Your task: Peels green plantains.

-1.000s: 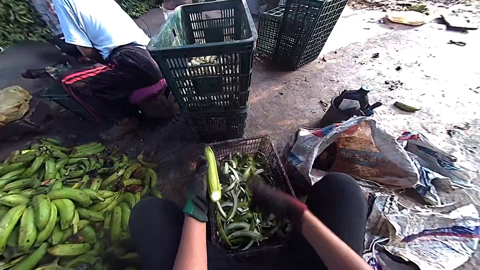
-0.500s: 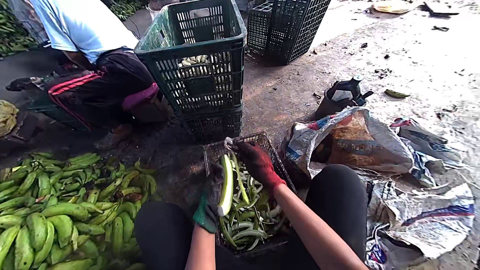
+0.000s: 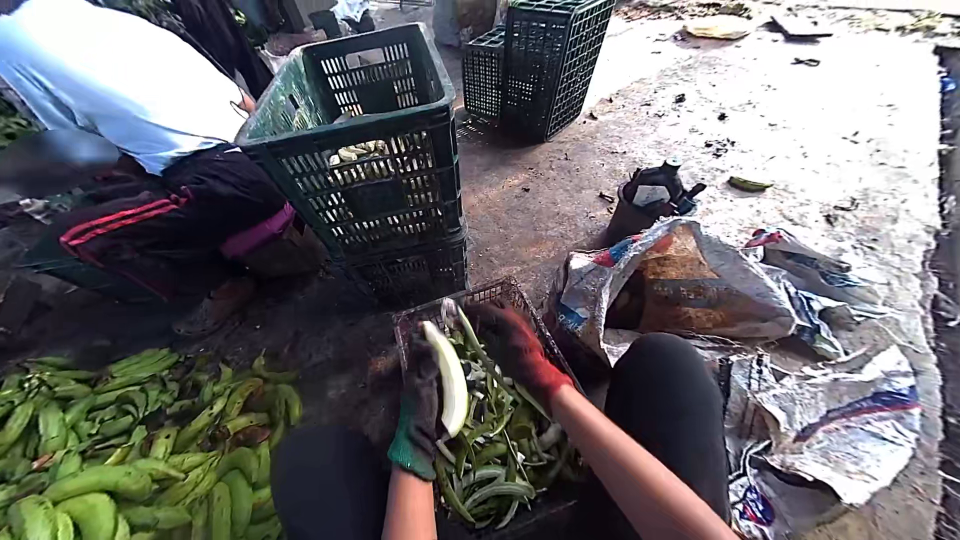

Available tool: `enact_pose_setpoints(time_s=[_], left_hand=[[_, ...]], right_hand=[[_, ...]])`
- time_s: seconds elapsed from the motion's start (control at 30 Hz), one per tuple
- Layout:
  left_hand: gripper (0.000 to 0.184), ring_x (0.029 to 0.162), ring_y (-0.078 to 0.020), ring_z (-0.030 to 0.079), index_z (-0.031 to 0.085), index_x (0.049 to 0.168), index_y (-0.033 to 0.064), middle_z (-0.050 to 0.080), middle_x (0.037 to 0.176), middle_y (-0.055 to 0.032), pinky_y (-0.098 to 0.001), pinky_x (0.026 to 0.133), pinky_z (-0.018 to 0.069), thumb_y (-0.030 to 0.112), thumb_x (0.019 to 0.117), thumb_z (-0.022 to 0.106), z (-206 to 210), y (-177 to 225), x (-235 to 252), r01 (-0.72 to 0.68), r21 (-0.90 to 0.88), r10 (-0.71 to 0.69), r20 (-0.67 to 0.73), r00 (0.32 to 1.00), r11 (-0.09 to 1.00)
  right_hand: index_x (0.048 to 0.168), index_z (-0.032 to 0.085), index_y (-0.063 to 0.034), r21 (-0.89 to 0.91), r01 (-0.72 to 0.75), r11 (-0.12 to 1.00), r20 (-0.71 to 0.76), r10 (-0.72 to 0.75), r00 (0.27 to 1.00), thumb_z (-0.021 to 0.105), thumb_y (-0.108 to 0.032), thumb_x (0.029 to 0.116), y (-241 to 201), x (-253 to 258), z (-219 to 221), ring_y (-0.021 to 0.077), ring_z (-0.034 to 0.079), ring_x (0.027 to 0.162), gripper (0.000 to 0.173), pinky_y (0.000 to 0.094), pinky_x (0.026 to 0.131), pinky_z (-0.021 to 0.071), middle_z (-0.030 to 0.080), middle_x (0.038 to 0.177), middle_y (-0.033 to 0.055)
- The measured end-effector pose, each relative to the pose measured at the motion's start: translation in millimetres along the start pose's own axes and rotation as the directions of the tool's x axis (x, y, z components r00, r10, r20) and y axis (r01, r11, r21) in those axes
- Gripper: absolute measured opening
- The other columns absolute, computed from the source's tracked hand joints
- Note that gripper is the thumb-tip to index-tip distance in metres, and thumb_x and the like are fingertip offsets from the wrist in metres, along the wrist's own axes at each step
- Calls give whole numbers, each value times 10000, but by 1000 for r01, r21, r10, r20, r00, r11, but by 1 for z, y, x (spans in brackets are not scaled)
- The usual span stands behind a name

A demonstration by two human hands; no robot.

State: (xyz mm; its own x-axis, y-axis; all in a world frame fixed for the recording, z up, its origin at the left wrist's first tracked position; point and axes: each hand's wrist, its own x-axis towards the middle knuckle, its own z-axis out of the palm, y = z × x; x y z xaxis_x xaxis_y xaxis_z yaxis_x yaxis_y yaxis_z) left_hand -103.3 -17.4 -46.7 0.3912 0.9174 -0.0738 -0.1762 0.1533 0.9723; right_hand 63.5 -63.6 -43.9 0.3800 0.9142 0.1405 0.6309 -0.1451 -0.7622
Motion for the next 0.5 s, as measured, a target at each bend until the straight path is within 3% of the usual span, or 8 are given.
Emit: enact_pose_setpoints(time_s=[0.03,0.1,0.17,0.2,0.3,0.37,0.43,0.5], left_hand=[[416,975,-55,610,384,1448,-27,602,1172,-84,-242,858,537,200,1102,345,0,-5,7,-32,-110,19,-117,993,993],[334,761,-100,650,424,1304,56,624,936,-42,-291,666,590,290,1110,284,5,-14,22,-136,-327,8,-366,931,935],[367,789,-134,614,345,1405,80,556,987,-55,-349,686,574,292,1117,264,6,-16,27,-178,-361,-25,-492,870,915],[382,816,-147,604,351,1428,73,546,1020,-68,-356,714,562,279,1118,261,3,-20,27,-157,-389,-57,-484,873,908],[345,635,-132,670,521,1097,68,654,768,-42,-302,560,588,308,1112,273,-4,-32,31,4,-516,-164,-264,950,857],[319,795,-57,620,513,1282,1,619,953,-43,-224,718,547,176,1109,311,4,-18,18,53,-222,-87,-144,986,974],[379,981,-64,600,496,1374,-65,625,1154,-119,-228,893,508,138,1108,321,5,-4,3,60,61,-57,-49,997,996],[360,947,-28,603,527,1325,-68,634,1099,-86,-201,872,512,141,1102,337,0,0,0,42,132,-47,31,998,990]], right_hand=[[1325,701,-211,35,14,999,0,-14,1000,586,-147,956,-2,-19,12,353,663,1088,391,603,935,500,694,1204,176],[1316,703,-168,160,35,987,-10,-33,999,594,-216,972,-3,-64,42,343,679,1050,364,575,884,550,699,1180,177],[1240,736,-142,181,136,974,-93,-121,988,610,-321,955,0,-89,59,317,683,998,359,552,821,556,706,1124,162],[1185,760,-178,120,191,974,-138,-174,975,624,-306,934,1,-92,61,316,689,989,313,552,806,557,712,1105,148],[1226,749,-287,-79,253,964,-118,-261,958,658,-252,922,-3,-71,43,373,678,1052,320,620,889,509,717,1134,156],[1257,742,-268,-108,219,970,-30,-224,974,660,-214,924,-6,-43,26,406,662,1075,347,641,918,484,705,1157,192],[1283,723,-273,-132,142,981,76,-133,988,631,-235,946,-8,-18,12,385,649,1107,351,630,956,453,691,1198,185],[1302,706,-263,-114,49,992,148,-32,988,590,-234,971,-4,-3,7,350,656,1104,352,611,940,463,687,1215,165]])
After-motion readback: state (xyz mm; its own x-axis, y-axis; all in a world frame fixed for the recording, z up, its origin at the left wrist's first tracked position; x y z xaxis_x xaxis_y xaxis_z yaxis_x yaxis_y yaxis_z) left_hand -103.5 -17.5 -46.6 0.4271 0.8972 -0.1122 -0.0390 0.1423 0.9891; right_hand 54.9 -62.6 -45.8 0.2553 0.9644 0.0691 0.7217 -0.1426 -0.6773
